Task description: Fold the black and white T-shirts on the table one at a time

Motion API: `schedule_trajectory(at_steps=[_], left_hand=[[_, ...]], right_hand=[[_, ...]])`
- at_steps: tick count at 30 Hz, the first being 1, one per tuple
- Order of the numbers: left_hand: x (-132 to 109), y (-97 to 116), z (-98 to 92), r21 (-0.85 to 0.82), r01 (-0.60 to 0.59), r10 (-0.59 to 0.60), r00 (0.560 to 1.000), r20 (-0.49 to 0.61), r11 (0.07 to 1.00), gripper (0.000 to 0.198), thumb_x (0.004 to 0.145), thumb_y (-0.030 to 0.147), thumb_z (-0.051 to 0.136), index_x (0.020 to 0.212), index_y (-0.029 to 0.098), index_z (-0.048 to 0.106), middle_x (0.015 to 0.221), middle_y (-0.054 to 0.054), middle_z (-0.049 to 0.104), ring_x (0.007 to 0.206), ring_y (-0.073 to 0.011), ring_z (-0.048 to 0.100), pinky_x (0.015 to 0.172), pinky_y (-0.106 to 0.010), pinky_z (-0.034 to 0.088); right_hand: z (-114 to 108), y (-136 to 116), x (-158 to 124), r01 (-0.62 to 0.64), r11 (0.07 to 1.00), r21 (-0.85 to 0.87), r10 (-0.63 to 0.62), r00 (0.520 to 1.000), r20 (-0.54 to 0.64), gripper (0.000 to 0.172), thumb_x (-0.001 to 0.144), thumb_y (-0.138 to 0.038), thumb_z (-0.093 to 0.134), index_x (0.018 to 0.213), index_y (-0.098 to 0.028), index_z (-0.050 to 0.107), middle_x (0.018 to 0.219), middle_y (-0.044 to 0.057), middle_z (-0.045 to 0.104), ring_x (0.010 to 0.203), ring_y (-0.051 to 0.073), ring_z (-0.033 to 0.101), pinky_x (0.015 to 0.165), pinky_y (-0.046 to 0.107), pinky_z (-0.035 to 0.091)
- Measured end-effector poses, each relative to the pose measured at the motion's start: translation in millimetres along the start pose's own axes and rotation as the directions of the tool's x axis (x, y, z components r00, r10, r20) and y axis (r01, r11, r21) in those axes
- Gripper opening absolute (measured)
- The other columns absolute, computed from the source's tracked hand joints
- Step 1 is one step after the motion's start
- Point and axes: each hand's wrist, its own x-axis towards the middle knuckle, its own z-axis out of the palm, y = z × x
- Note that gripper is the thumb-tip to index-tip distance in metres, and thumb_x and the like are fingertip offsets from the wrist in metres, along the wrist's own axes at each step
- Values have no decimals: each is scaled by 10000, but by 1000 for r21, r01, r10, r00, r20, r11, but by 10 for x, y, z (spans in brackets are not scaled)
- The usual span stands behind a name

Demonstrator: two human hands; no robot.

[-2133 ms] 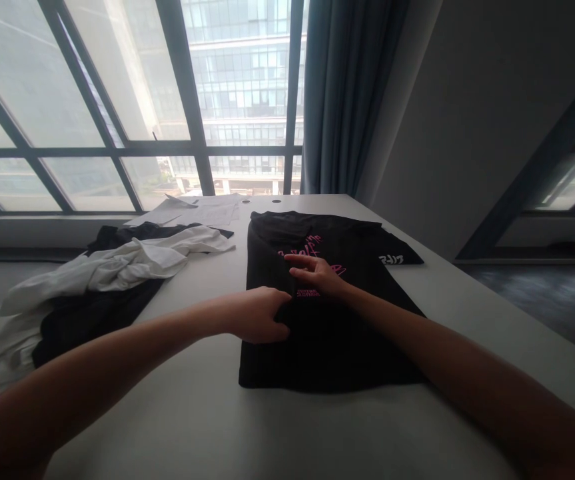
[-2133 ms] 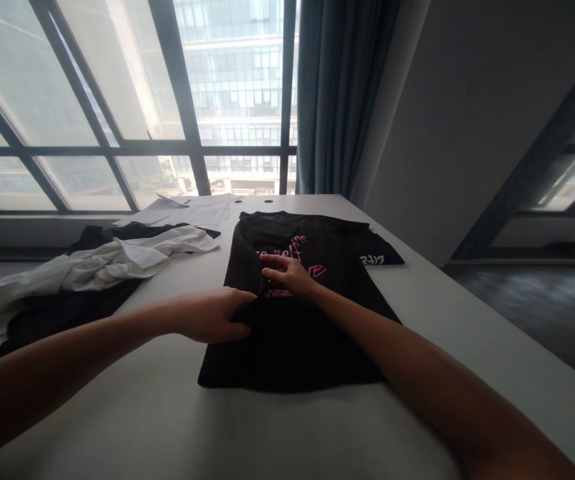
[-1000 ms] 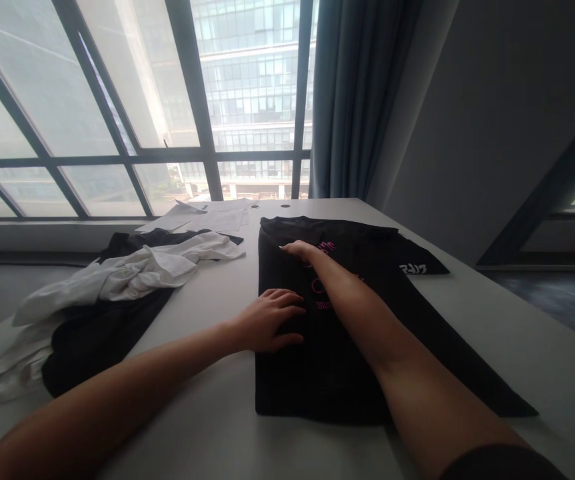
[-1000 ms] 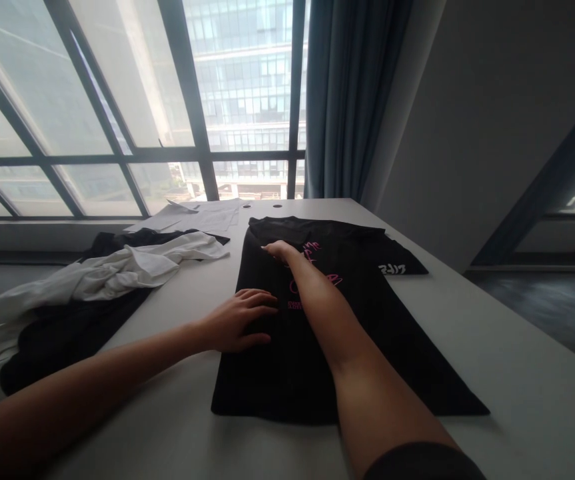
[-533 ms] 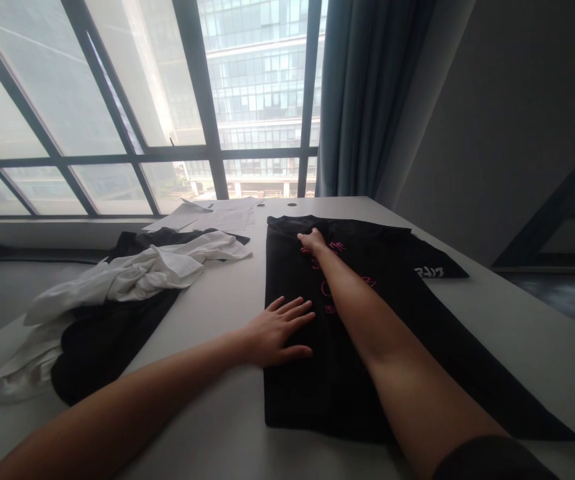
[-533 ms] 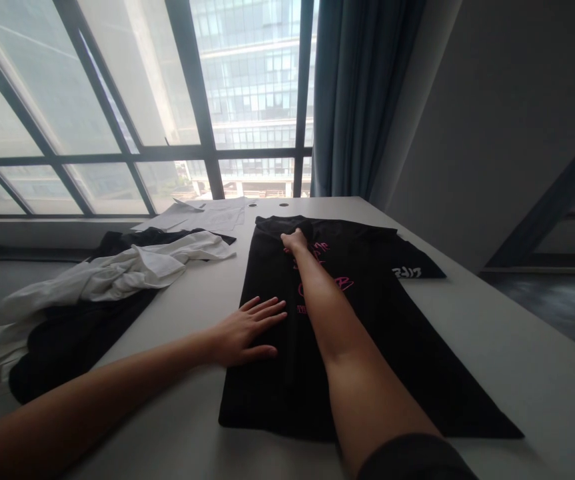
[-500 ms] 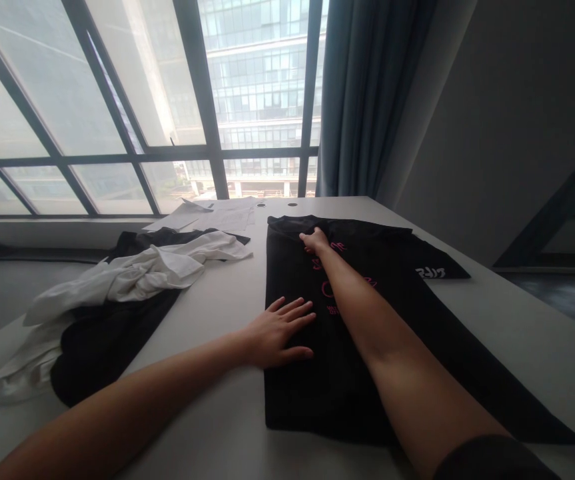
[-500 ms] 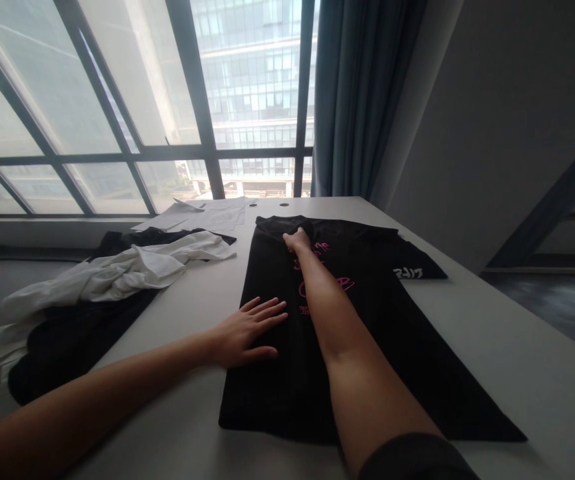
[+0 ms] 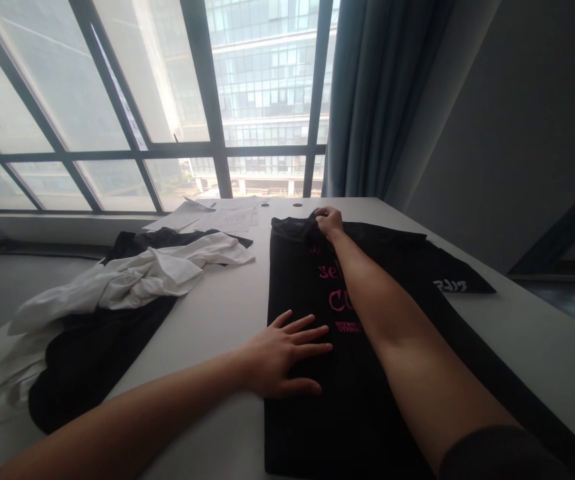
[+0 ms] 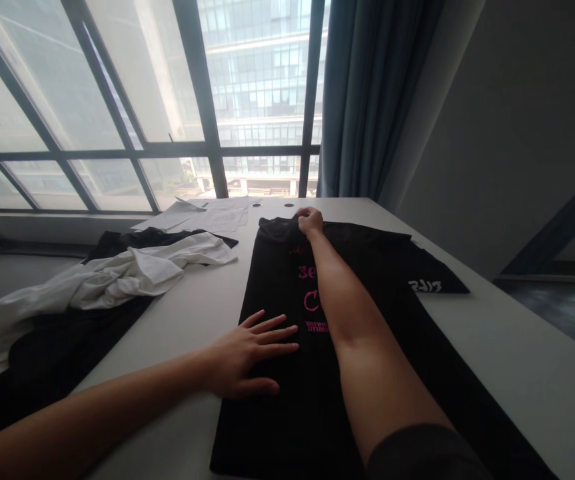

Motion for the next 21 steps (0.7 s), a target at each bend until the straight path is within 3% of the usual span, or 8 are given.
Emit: schedule_trajectory(at_steps=[3, 5, 9, 12, 15, 18, 21], left_hand=[[5, 1, -2, -13, 6, -6, 1000, 7, 1000, 681, 926, 579, 577, 1529, 309, 408, 1617, -42, 299, 1515, -329, 204, 1219, -618, 69], [8, -2, -1, -14, 8, -8, 1000, 9, 1000, 680, 928, 574, 578, 1530, 309, 405, 1618, -37, 299, 1517, -325, 199, 1222, -612, 64], [-3, -4, 17, -7, 6, -6, 1000, 1, 1000, 681, 928, 585, 570, 1531, 316, 402, 1617, -34, 307, 1514, -327, 208, 1224, -602, 73], [-11, 10, 23, 6, -5, 5, 1000, -17, 1000, 684, 909, 595, 595, 1510, 308, 436, 1608, -48, 333, 1503, -339, 246, 1215, -606, 124], [69, -20, -24, -4, -8, 8, 997, -71, 1000, 588, 899, 580, 613, 1400, 276, 561, 1521, -64, 491, 1425, -325, 413, 1173, -542, 302], [320, -227, -136, -7, 41, -42, 979, -201, 999, 417, 980, 494, 507, 1277, 233, 637, 1358, -71, 640, 1267, -247, 578, 1094, -410, 433], [695, -668, -282, 123, 199, -154, 941, -301, 972, 425, 992, 458, 469, 1303, 207, 613, 1399, -80, 606, 1322, -247, 522, 1134, -401, 392]], right_hand=[[-5, 9, 169, 220, 975, -6, -220, 969, -116, 376, 837, -104, 487, 1107, -150, 745, 1135, 63, 726, 1020, 171, 674, 949, 266, 510], [-35, 142, 216, 163, 984, -76, -170, 980, -105, 421, 810, -62, 505, 1157, -125, 733, 1202, 88, 710, 1144, 191, 639, 1029, 267, 458], [-85, 547, 138, -66, 964, -258, 67, 998, -3, 494, 731, -20, 624, 1222, -24, 677, 1216, 196, 687, 1177, 260, 632, 1014, 264, 463], [-97, 750, 47, -64, 936, -346, 55, 998, -36, 587, 705, -40, 654, 1290, -3, 622, 1254, 220, 652, 1211, 274, 603, 1038, 271, 446], [-119, 802, -8, -28, 925, -379, -1, 997, -78, 604, 695, -53, 642, 1299, -43, 628, 1270, 200, 625, 1201, 253, 589, 1072, 281, 417], [-157, 784, -50, -79, 918, -388, 31, 991, -130, 455, 692, -79, 636, 1138, -100, 724, 1250, 189, 612, 1111, 241, 619, 1035, 286, 446], [-190, 771, -99, -95, 911, -402, 60, 993, -98, 304, 681, -87, 644, 960, -101, 765, 1157, 196, 658, 1060, 262, 644, 1005, 307, 473]])
